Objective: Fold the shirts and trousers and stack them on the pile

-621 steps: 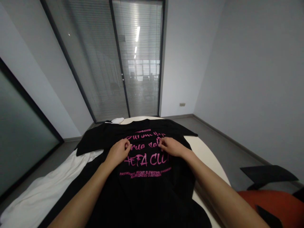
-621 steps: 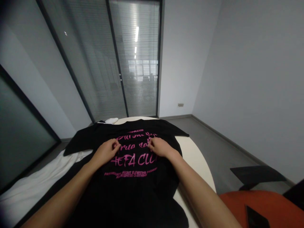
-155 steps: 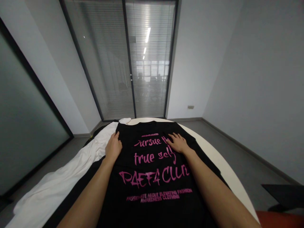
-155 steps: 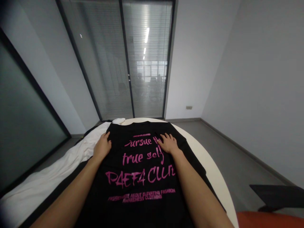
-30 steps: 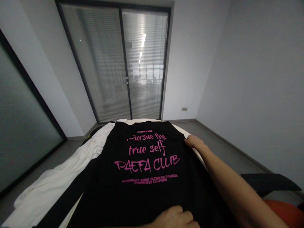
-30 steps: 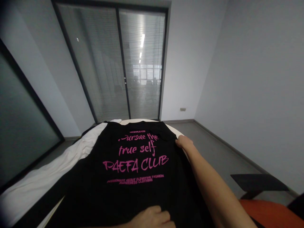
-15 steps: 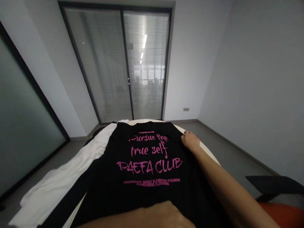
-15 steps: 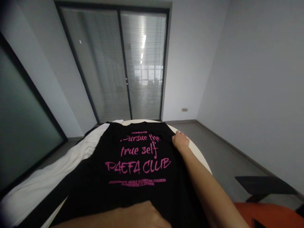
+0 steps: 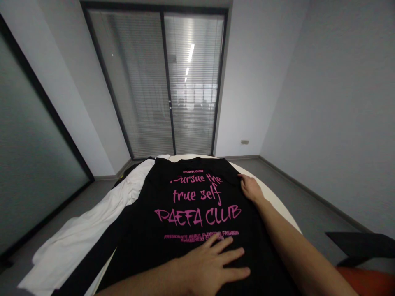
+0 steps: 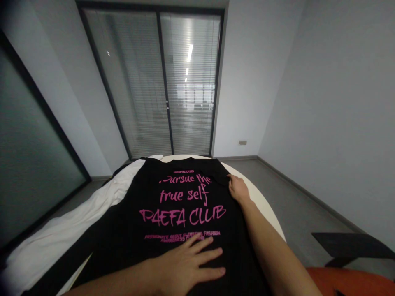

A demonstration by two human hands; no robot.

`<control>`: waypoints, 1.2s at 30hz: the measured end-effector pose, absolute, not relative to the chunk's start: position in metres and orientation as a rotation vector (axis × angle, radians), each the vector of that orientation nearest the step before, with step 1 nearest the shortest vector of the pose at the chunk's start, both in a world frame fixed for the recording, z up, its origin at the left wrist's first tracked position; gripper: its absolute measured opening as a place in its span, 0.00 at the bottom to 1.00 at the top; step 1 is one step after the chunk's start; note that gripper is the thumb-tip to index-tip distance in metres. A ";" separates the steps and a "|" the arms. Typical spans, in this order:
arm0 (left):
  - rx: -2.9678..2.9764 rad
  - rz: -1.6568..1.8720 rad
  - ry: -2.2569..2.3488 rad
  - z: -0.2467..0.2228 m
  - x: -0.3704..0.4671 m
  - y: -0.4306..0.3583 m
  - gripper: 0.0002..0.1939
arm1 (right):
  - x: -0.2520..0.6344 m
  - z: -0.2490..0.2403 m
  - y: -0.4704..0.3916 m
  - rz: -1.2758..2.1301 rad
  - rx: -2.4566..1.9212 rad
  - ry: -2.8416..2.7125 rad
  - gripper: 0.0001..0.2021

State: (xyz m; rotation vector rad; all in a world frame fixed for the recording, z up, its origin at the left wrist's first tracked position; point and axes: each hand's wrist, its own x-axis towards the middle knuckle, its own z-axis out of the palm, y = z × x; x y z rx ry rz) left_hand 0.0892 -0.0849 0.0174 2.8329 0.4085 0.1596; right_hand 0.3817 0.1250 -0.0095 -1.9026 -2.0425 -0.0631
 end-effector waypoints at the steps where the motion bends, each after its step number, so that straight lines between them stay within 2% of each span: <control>1: 2.841 0.163 0.409 0.017 0.089 -0.084 0.31 | 0.384 -0.009 0.124 -0.034 -1.866 -2.033 0.21; 5: 2.834 0.244 0.440 0.019 0.087 -0.090 0.33 | 0.386 -0.001 0.119 0.042 -1.875 -1.986 0.23; 8: 2.755 0.355 0.638 0.021 0.085 -0.090 0.35 | 0.379 0.004 0.117 0.019 -1.999 -2.061 0.24; 12: 2.638 0.578 1.353 0.024 0.067 -0.051 0.29 | 0.354 0.010 0.122 -0.147 -2.245 -2.005 0.23; 15: 2.477 0.683 1.933 0.030 0.031 0.003 0.22 | 0.320 0.018 0.127 -0.173 -2.222 -1.971 0.24; 19: 2.156 0.723 2.435 0.038 -0.035 0.062 0.20 | 0.264 0.021 0.122 -0.064 -1.871 -2.174 0.25; 25: 2.071 0.558 2.484 0.032 -0.091 0.084 0.21 | 0.220 -0.002 0.090 0.080 -1.379 -2.453 0.30; 30: 1.992 0.586 2.505 0.027 -0.101 0.089 0.21 | 0.214 0.014 0.074 0.059 -1.066 -2.493 0.21; 33: 1.990 0.551 2.465 0.027 -0.105 0.094 0.20 | 0.197 0.031 0.054 0.208 -0.684 -2.661 0.15; 36: 1.990 0.517 2.449 0.027 -0.110 0.098 0.20 | 0.170 0.037 0.020 0.397 -0.272 -2.835 0.15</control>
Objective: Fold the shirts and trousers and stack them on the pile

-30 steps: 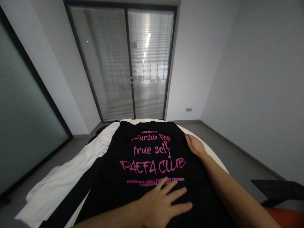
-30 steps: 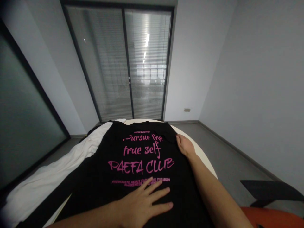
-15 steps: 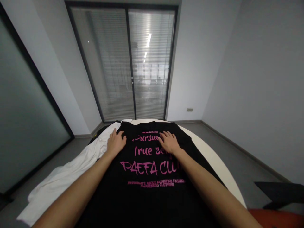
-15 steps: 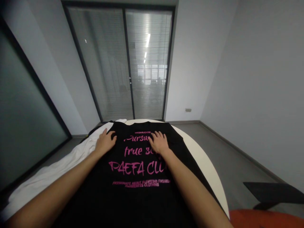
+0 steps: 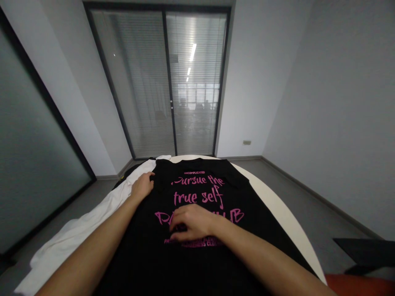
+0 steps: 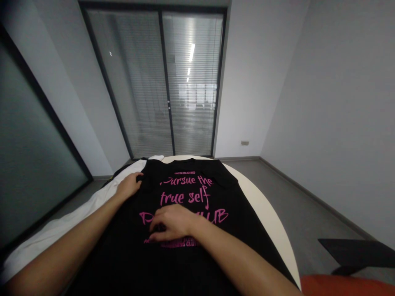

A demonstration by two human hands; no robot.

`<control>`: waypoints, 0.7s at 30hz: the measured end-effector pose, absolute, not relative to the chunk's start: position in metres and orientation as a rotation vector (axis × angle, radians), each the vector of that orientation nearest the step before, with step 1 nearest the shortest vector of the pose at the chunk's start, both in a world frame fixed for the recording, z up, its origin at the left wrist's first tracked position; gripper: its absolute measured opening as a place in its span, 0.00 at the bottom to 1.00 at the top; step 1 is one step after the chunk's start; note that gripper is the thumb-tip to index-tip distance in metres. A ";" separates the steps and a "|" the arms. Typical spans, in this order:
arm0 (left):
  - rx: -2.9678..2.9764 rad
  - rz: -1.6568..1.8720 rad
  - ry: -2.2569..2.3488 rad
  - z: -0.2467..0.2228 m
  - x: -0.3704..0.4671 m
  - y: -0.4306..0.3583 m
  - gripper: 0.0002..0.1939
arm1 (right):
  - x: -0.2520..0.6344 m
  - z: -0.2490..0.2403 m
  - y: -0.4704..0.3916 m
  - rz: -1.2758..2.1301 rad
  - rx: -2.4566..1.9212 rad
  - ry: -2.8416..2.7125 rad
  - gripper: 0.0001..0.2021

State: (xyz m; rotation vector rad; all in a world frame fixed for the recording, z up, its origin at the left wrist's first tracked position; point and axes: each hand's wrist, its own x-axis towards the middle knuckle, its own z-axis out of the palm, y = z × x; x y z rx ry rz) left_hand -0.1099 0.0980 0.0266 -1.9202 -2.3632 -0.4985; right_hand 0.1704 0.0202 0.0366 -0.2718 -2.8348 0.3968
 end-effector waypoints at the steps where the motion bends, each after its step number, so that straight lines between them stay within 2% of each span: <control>1: -1.927 -0.491 -2.365 0.026 -0.111 0.099 0.21 | 0.162 0.035 0.008 0.437 -0.167 -2.856 0.15; 5: -1.963 -0.476 -2.355 0.026 -0.116 0.099 0.21 | 0.138 0.023 -0.033 0.503 0.193 -2.933 0.16; 9: -1.965 -0.493 -2.358 0.026 -0.115 0.099 0.21 | 0.132 0.013 -0.047 0.305 0.383 -2.985 0.10; 14: -1.951 -0.520 -2.373 0.027 -0.112 0.098 0.21 | 0.134 0.013 -0.054 0.097 0.420 -2.962 0.05; 17: -1.950 -0.527 -2.370 0.029 -0.111 0.097 0.21 | 0.136 0.007 -0.057 0.110 0.434 -2.962 0.05; 21: -1.937 -0.526 -2.380 0.033 -0.110 0.096 0.23 | 0.139 -0.011 -0.059 0.260 0.472 -2.980 0.09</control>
